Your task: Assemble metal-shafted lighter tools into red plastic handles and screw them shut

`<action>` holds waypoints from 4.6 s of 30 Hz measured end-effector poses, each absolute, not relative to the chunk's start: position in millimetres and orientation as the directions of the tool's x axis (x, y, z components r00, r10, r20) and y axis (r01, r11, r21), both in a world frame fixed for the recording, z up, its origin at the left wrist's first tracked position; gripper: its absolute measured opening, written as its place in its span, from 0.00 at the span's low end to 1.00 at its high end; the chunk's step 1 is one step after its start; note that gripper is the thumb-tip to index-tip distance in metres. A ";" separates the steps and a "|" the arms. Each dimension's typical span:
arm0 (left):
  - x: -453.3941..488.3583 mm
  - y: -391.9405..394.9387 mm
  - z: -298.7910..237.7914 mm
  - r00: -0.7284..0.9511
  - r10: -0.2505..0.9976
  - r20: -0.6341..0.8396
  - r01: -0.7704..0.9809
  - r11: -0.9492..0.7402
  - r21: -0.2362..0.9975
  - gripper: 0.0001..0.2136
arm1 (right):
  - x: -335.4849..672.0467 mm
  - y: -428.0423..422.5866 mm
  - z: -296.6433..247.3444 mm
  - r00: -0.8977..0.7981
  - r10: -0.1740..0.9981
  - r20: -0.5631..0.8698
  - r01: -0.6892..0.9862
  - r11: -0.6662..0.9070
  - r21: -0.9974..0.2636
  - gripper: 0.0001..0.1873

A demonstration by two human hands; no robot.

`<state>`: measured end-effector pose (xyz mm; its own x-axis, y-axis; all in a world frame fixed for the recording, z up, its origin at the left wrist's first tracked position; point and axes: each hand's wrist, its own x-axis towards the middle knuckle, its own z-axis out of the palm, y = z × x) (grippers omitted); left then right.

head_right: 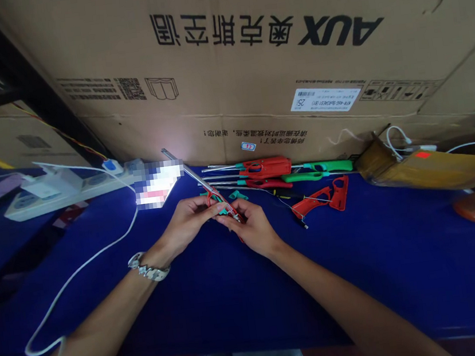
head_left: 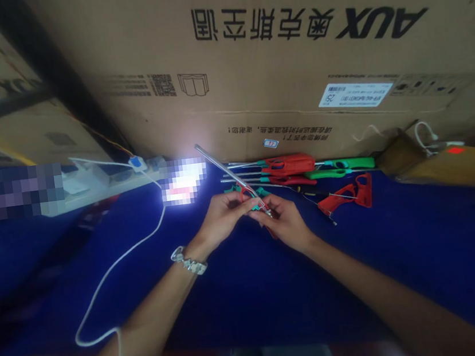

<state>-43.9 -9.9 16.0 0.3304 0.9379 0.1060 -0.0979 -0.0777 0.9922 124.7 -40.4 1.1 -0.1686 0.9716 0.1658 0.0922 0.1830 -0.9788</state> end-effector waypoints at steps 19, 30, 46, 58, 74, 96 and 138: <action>-55.0 -0.5 22.2 0.483 0.856 0.184 -0.052 -0.182 0.982 0.09 | 129.6 -33.0 -1.0 -0.220 0.959 0.177 0.138 0.210 -0.968 0.22; -70.3 17.6 25.1 0.708 0.698 0.106 0.102 -0.250 0.963 0.10 | 130.3 -34.9 -4.8 -0.267 0.949 0.164 0.174 0.215 -0.961 0.21; -45.6 -4.0 22.8 0.360 0.926 0.110 -0.188 -0.043 0.981 0.11 | 130.2 -31.0 -0.4 -0.218 0.961 0.172 0.121 0.201 -0.972 0.22; -23.9 -14.8 16.9 0.141 0.986 0.090 -0.215 -0.058 0.975 0.12 | 127.3 -30.7 -2.8 -0.194 0.963 0.189 0.169 0.223 -0.960 0.24; -17.5 -16.1 13.4 0.146 0.976 0.160 -0.189 -0.131 0.973 0.12 | 124.0 -32.5 0.3 -0.149 0.972 0.184 0.192 0.210 -0.959 0.26; -30.6 -12.9 9.6 0.260 0.961 0.096 -0.165 -0.054 0.985 0.10 | 127.3 -32.9 -1.3 -0.119 0.978 0.171 0.158 0.188 -0.969 0.24; -25.9 -9.1 9.2 0.292 0.956 0.035 -0.232 0.035 0.972 0.14 | 129.8 -35.1 8.8 -0.155 0.983 0.096 -0.114 0.078 -0.990 0.10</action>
<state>-25.9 -9.1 9.2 0.2916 0.9559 0.0348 -0.2318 0.0353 0.9721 129.8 -35.1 8.8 -0.1549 0.9833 0.0955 -0.1143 0.0782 -0.9904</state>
